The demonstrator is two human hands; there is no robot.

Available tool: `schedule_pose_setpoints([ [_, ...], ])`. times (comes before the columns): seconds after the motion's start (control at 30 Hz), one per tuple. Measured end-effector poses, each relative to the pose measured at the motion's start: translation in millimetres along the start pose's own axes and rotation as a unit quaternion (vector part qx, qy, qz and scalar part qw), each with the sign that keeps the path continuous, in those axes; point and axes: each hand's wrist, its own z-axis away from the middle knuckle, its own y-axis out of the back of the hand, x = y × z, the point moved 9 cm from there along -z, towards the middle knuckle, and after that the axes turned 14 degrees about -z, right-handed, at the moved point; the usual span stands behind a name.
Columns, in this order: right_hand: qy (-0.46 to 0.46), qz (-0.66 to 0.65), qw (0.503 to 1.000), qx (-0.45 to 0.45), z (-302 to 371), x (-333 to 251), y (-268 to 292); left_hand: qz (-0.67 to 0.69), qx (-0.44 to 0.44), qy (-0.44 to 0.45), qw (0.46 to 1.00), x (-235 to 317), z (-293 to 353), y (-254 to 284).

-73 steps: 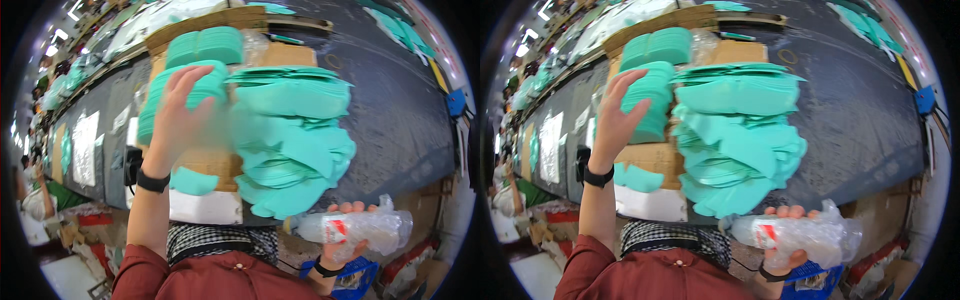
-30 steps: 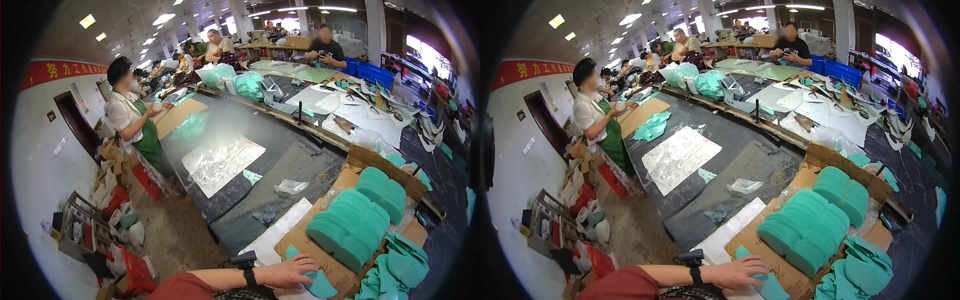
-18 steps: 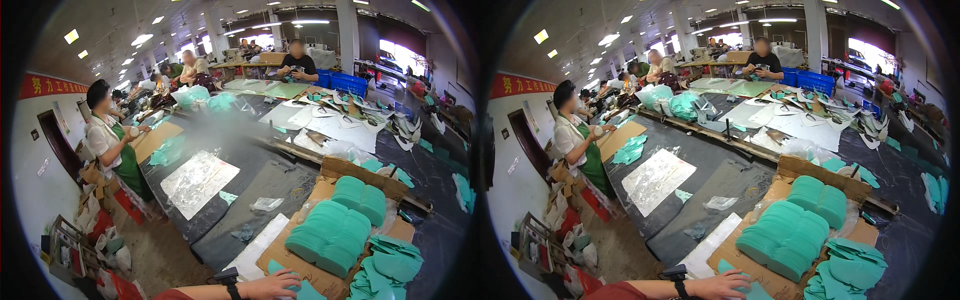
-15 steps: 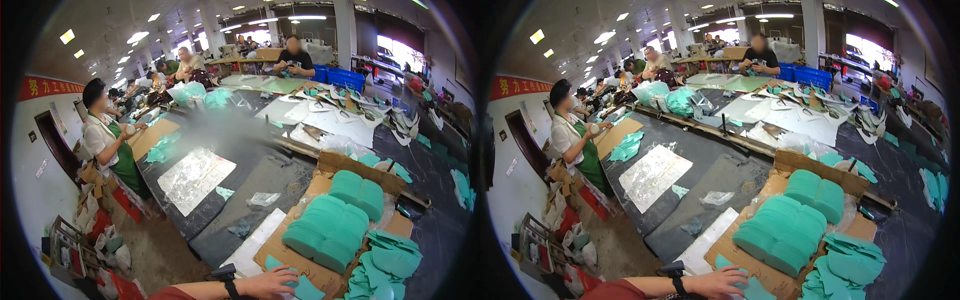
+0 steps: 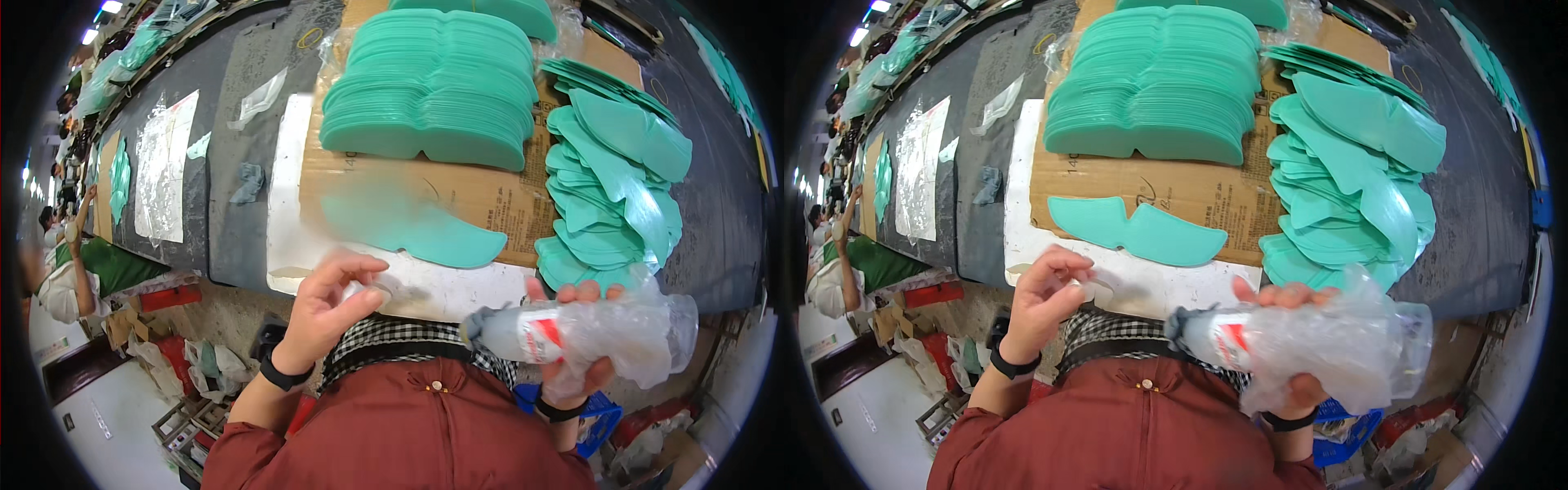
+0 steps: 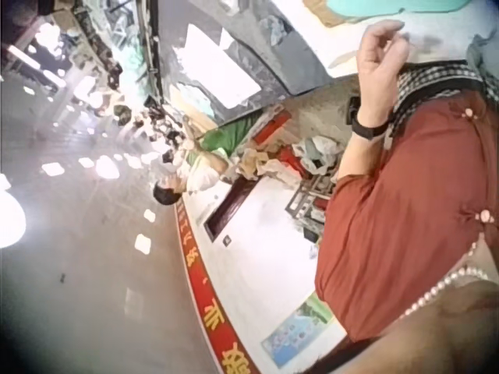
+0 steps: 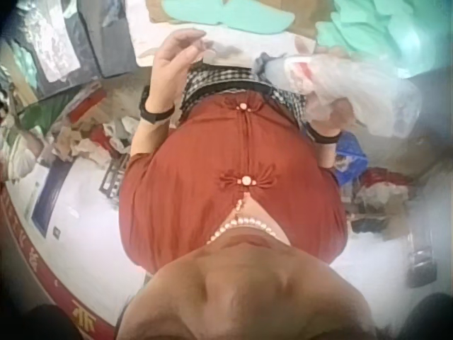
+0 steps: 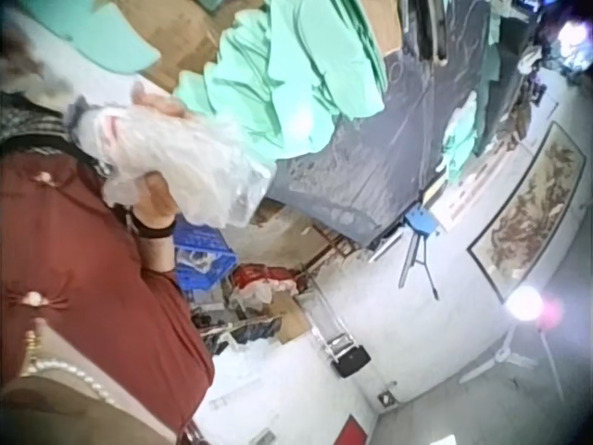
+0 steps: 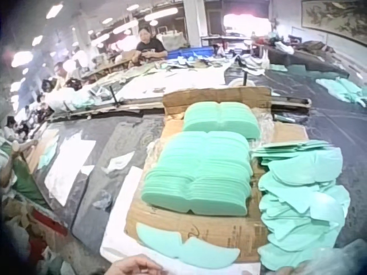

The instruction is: Apply adhesive or liquid coating to green shoe upper components using a plastic bottle with a brush/nozzle attachment.

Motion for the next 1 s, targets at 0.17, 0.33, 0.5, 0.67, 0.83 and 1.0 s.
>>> schedule_pose_setpoints([
  [0.17, -0.07, -0.076, 0.994, 0.028, 1, 35, 8, 0.351, 0.006, 0.058, 0.935, -15, 0, -24],
  [0.33, -0.143, -0.025, 0.984, 0.107, 2, 64, 20, 0.385, 0.022, 0.109, 0.916, -23, -11, -26],
  [0.5, -0.151, 0.003, 0.979, 0.136, 0, 75, 34, 0.43, 0.019, 0.098, 0.897, -29, -24, -12],
  [0.67, -0.129, -0.001, 0.981, 0.143, -3, 72, 29, 0.457, 0.004, 0.097, 0.884, -23, -28, -10],
  [0.83, -0.114, 0.015, 0.981, 0.153, -4, 69, 33, 0.481, -0.005, 0.099, 0.871, -24, -32, -8],
  [1.0, -0.116, 0.013, 0.981, 0.157, -3, 69, 29, 0.502, -0.009, 0.092, 0.86, -23, -33, -7],
])
